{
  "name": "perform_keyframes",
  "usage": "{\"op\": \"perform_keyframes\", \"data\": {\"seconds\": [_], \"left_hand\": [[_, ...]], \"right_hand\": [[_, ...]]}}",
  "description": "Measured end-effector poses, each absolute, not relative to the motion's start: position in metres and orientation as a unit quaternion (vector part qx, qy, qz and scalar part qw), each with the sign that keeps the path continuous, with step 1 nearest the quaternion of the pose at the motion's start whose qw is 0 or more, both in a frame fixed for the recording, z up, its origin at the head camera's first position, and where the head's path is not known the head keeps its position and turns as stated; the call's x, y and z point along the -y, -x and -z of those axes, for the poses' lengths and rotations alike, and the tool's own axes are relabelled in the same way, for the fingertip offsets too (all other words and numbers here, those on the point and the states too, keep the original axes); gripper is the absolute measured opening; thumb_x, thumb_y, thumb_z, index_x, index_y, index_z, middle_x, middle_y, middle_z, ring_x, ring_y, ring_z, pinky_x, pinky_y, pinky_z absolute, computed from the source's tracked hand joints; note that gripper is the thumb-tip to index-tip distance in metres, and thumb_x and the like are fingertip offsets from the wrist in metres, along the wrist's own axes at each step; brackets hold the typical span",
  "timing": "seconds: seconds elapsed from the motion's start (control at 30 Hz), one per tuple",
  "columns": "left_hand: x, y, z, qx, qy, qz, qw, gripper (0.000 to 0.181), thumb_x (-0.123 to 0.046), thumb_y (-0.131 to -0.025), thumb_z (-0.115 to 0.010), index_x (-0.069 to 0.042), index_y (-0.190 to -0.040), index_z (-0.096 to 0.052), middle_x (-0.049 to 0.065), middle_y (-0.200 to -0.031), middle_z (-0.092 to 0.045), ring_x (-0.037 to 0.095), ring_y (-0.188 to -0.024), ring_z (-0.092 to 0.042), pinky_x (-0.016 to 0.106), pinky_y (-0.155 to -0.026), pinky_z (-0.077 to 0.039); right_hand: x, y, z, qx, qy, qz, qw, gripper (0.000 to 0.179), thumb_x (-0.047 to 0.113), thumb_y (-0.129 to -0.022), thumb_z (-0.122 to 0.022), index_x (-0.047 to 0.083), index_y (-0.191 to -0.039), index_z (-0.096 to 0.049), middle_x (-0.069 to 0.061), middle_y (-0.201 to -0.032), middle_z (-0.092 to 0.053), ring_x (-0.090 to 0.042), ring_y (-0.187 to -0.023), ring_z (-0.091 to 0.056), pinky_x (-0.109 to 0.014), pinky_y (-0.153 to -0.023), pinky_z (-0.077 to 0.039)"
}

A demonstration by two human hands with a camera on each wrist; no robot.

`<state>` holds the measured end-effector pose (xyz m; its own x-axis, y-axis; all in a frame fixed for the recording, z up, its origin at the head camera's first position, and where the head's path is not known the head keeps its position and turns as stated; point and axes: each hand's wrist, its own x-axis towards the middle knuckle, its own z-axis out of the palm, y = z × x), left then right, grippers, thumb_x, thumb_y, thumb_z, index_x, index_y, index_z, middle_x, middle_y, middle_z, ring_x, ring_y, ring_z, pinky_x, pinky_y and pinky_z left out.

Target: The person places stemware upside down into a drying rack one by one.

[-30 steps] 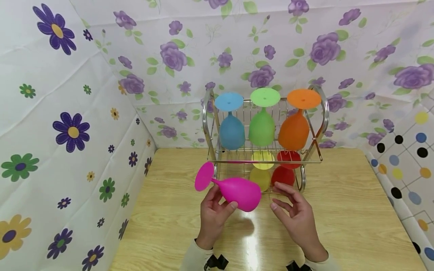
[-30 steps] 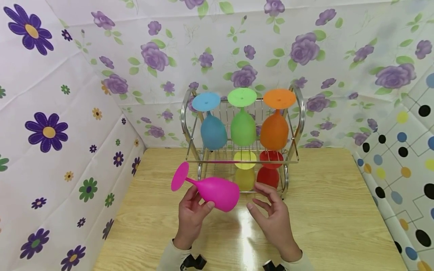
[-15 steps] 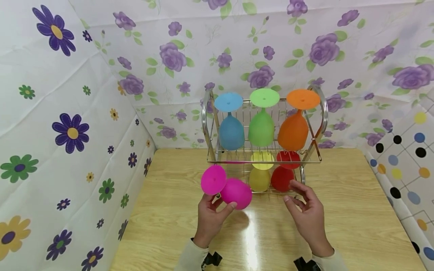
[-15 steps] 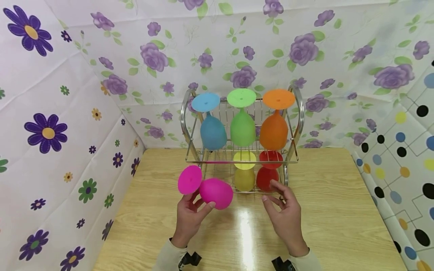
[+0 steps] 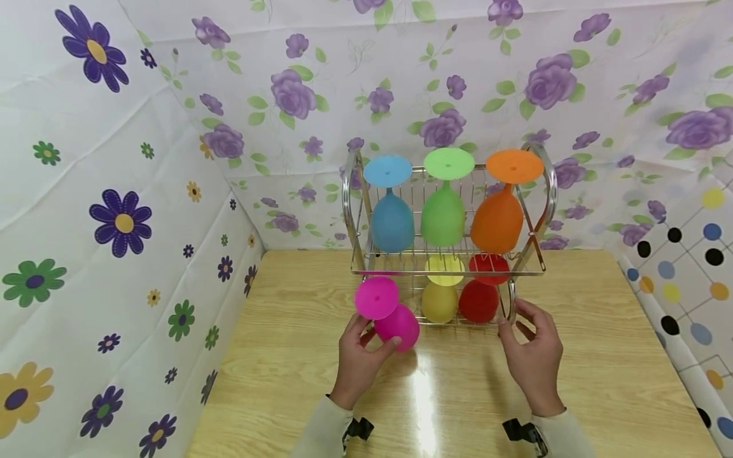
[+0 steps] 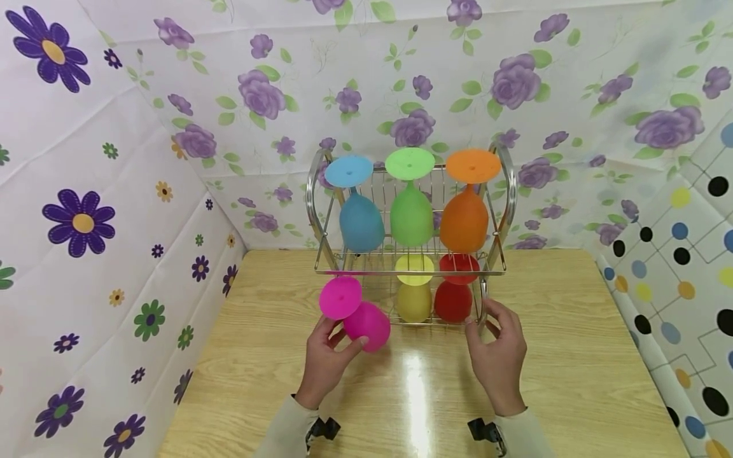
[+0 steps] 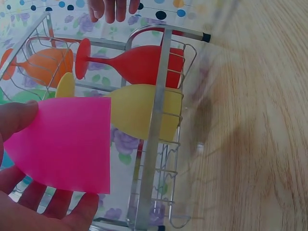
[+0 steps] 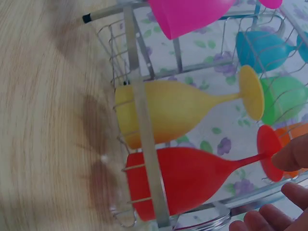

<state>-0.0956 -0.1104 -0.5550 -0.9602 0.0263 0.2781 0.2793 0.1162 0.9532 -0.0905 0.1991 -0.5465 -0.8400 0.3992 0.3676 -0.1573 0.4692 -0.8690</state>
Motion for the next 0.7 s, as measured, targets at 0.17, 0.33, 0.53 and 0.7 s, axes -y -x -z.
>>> {"op": "perform_keyframes", "data": {"seconds": [0.17, 0.33, 0.53, 0.7], "left_hand": [[0.108, 0.103, 0.559, 0.757, 0.089, 0.642, 0.087, 0.065, -0.023, -0.091, -0.086, -0.029, -0.151, -0.059, -0.001, -0.149, -0.057, 0.025, -0.138, -0.057, 0.048, -0.111, -0.056], [0.104, 0.111, 0.557, 0.765, 0.079, 0.632, 0.091, 0.068, -0.027, -0.091, -0.087, -0.028, -0.152, -0.057, -0.001, -0.151, -0.056, 0.026, -0.141, -0.056, 0.052, -0.112, -0.055], [0.101, 0.118, 0.555, 0.767, 0.065, 0.632, 0.087, 0.069, -0.026, -0.090, -0.088, -0.026, -0.152, -0.058, 0.000, -0.150, -0.056, 0.027, -0.143, -0.055, 0.055, -0.113, -0.052], [0.099, 0.124, 0.558, 0.771, 0.062, 0.627, 0.090, 0.070, -0.023, -0.090, -0.088, -0.023, -0.152, -0.057, 0.000, -0.152, -0.055, 0.026, -0.144, -0.054, 0.055, -0.113, -0.052]], "right_hand": [[-0.204, 0.101, 0.560, 0.821, 0.095, -0.491, 0.275, 0.041, 0.004, -0.092, -0.078, 0.003, -0.133, -0.070, -0.011, -0.130, -0.066, -0.013, -0.117, -0.061, -0.001, -0.089, -0.048], [-0.208, 0.111, 0.574, 0.824, 0.103, -0.480, 0.283, 0.040, 0.005, -0.093, -0.077, 0.002, -0.132, -0.071, -0.015, -0.128, -0.067, -0.025, -0.115, -0.064, 0.001, -0.088, -0.046], [-0.212, 0.118, 0.587, 0.820, 0.113, -0.492, 0.268, 0.042, 0.007, -0.095, -0.076, 0.001, -0.135, -0.069, -0.017, -0.122, -0.068, -0.032, -0.110, -0.070, 0.002, -0.084, -0.049], [-0.215, 0.122, 0.590, 0.819, 0.119, -0.495, 0.263, 0.040, 0.006, -0.096, -0.073, 0.000, -0.136, -0.068, -0.018, -0.120, -0.069, -0.034, -0.109, -0.071, -0.001, -0.081, -0.052]]}}
